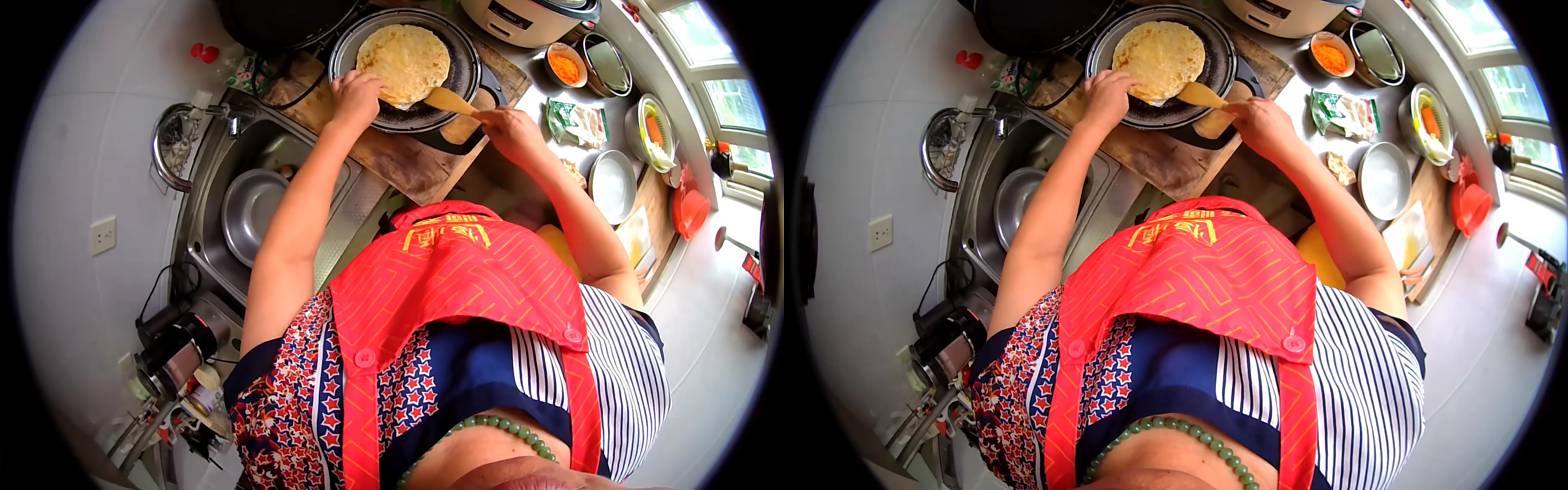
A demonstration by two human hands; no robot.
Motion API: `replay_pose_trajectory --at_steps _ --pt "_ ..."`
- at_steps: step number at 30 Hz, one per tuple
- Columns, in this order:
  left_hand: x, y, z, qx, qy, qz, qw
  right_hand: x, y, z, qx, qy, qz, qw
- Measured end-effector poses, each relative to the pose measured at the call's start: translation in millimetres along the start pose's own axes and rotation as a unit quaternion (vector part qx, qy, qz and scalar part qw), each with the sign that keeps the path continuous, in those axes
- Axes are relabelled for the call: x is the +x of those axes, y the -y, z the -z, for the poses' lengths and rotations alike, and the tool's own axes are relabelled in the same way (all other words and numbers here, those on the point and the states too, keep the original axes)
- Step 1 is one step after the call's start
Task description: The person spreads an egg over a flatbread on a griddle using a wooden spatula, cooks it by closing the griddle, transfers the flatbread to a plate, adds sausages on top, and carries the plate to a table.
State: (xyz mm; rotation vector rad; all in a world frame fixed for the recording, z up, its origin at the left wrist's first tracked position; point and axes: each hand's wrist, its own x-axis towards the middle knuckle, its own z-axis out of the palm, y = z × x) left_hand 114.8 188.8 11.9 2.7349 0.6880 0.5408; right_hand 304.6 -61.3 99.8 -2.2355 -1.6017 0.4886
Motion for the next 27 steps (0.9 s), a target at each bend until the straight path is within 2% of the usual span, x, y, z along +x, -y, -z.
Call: replay_pose_trajectory --at_steps 4,9,14,21,27 --pt "-3 -5 13 0.014 -0.002 0.011 1.0 -8 2 3 -0.06 0.045 0.004 0.997" --pt "-6 -8 23 0.002 -0.033 0.006 0.999 3 40 -7 -0.089 0.085 -0.011 0.992" --pt "-11 -6 31 -0.003 -0.057 0.0 0.998 21 71 -24 -0.074 0.097 0.032 0.992" --pt "-23 5 37 -0.009 -0.1 -0.001 0.995 19 78 -52 -0.019 0.054 0.038 0.998" --pt "-38 17 36 -0.021 -0.083 0.009 0.996 -12 34 -43 0.022 -0.003 -0.045 0.999"
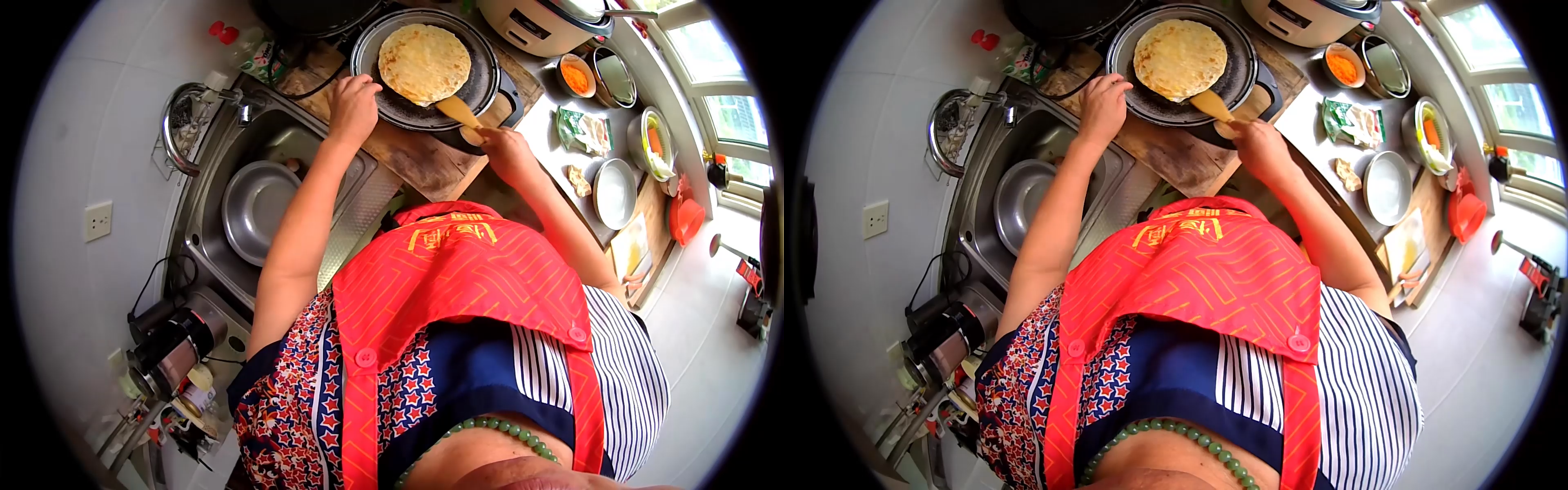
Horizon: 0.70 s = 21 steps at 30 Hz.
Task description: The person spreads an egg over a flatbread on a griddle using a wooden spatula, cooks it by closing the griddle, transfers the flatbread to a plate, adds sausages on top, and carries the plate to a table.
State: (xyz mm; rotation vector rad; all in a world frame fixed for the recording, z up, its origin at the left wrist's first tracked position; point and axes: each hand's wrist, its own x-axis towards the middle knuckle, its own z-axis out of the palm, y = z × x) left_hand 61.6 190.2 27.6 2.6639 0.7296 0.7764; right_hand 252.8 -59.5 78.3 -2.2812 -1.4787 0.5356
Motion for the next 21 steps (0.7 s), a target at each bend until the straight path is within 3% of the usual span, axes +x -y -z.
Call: replay_pose_trajectory --at_steps 4,10,17,21 --pt "0 -7 -2 0.007 0.004 -0.003 1.0 21 -11 12 0.013 -0.048 -0.053 0.997" --pt "8 -20 -4 -0.008 0.014 -0.021 1.0 90 -44 10 -0.022 -0.096 -0.009 0.995" --pt "4 -24 -3 -0.009 0.014 -0.021 1.0 102 -65 37 -0.087 -0.036 -0.024 0.995" --pt "-8 -14 -3 0.004 0.02 0.005 1.0 72 -89 63 -0.039 0.054 -0.037 0.997"
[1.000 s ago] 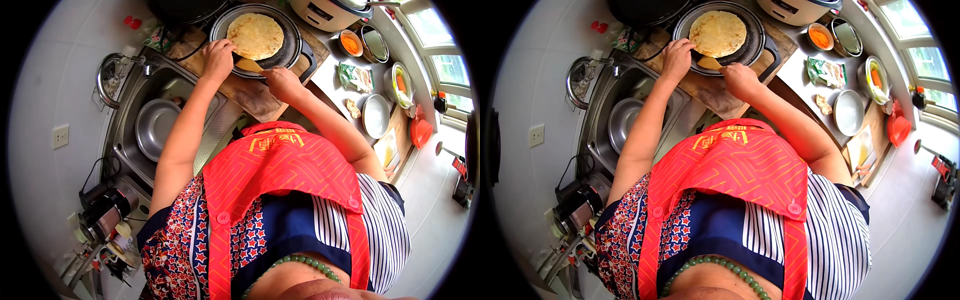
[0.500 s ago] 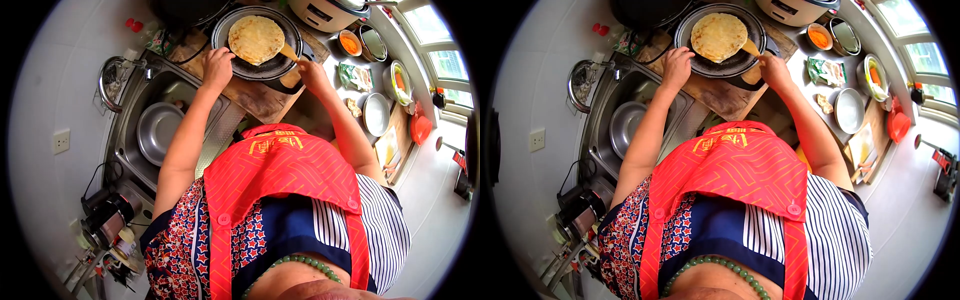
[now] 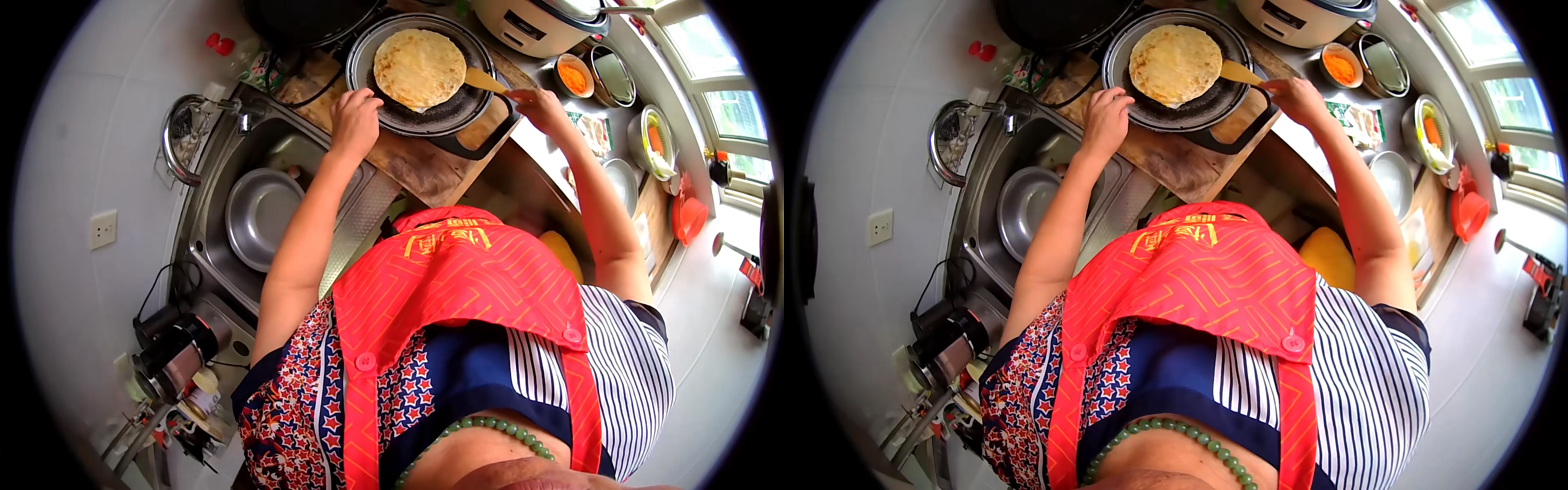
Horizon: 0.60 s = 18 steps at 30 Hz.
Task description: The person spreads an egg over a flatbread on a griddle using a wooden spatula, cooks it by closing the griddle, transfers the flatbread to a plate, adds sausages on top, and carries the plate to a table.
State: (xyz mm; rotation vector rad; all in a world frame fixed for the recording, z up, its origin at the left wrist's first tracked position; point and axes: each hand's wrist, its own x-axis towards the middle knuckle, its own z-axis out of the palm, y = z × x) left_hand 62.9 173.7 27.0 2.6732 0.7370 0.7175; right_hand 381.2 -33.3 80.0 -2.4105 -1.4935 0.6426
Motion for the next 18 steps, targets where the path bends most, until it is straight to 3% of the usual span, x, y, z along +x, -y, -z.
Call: replay_pose_trajectory --at_steps 5,6,9,13,16,18 --pt "0 -9 -1 -0.014 0.024 0.027 0.999 29 2 -10 -0.026 -0.036 0.007 0.999" --pt "3 -14 -2 -0.017 0.032 0.032 0.999 39 6 -12 -0.044 -0.077 0.067 0.994" --pt "13 -29 -4 -0.042 0.059 0.04 0.997 65 25 0 -0.045 -0.033 0.062 0.997" --pt "54 -50 -18 -0.107 0.044 0.038 0.993 71 43 27 -0.086 -0.049 0.082 0.992" --pt "97 -70 -38 -0.207 0.066 0.146 0.965 66 66 47 -0.114 -0.053 0.091 0.988" --pt "117 -68 -65 -0.153 0.085 0.199 0.964 62 74 56 -0.125 -0.051 0.103 0.985"
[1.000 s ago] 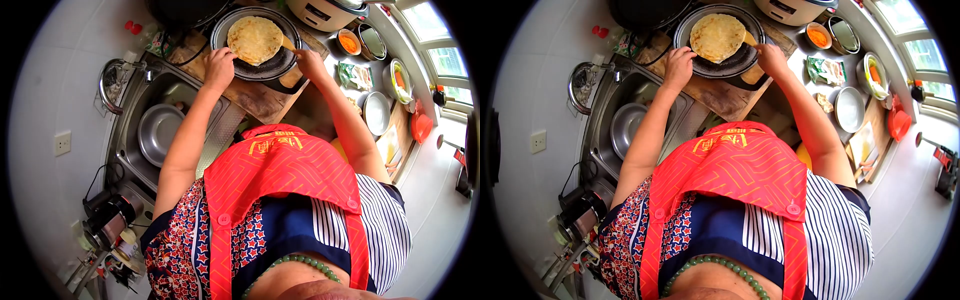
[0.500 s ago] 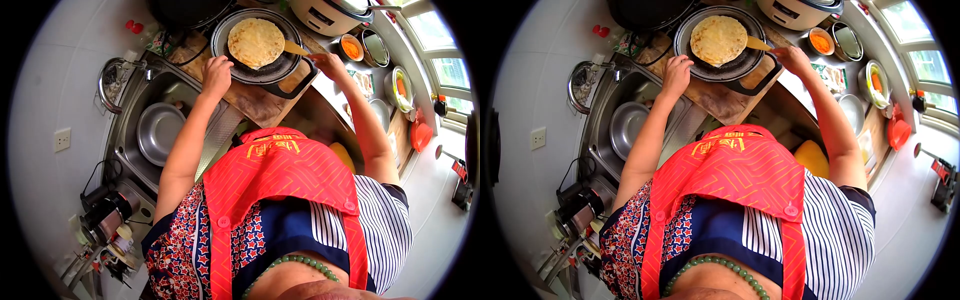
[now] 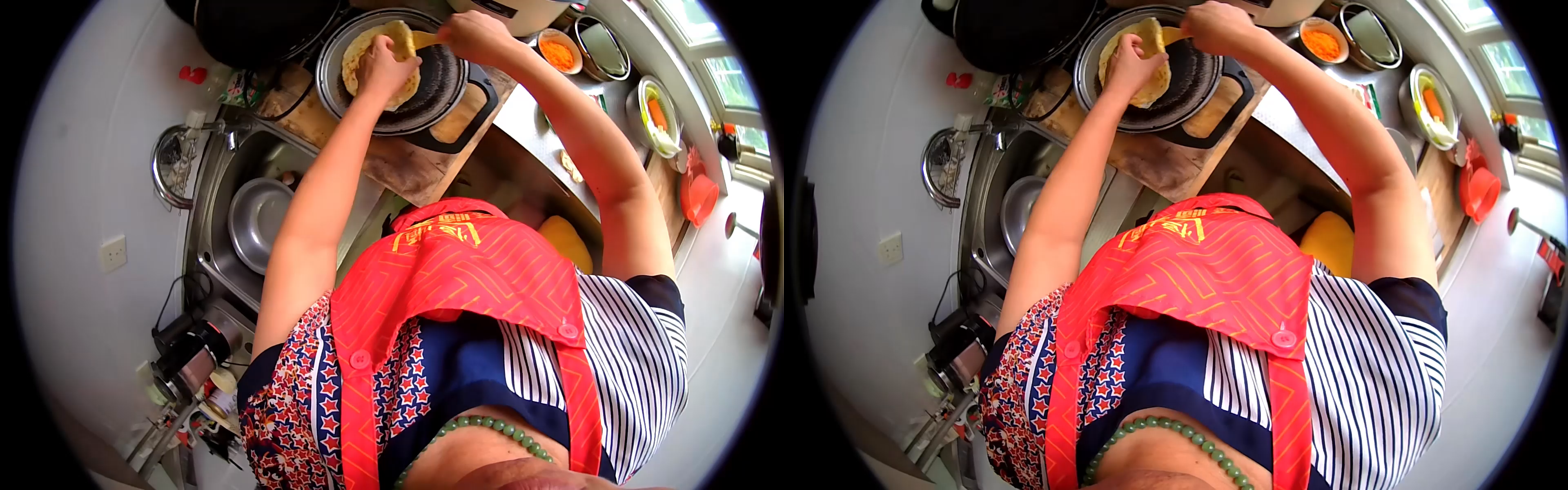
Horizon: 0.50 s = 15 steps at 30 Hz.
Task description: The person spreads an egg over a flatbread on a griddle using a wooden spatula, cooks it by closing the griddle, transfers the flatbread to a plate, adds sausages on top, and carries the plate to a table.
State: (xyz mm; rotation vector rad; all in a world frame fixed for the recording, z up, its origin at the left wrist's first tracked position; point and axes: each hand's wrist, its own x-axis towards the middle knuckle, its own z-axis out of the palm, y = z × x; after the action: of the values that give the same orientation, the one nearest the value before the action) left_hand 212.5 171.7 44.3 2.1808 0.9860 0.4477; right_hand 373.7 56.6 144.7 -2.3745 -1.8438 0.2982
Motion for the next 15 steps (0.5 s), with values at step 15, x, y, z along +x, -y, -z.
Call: replay_pose_trajectory --at_steps 15 --pt "26 28 16 -0.371 0.021 0.276 0.886 -31 -62 -19 0.053 0.012 0.001 0.999"
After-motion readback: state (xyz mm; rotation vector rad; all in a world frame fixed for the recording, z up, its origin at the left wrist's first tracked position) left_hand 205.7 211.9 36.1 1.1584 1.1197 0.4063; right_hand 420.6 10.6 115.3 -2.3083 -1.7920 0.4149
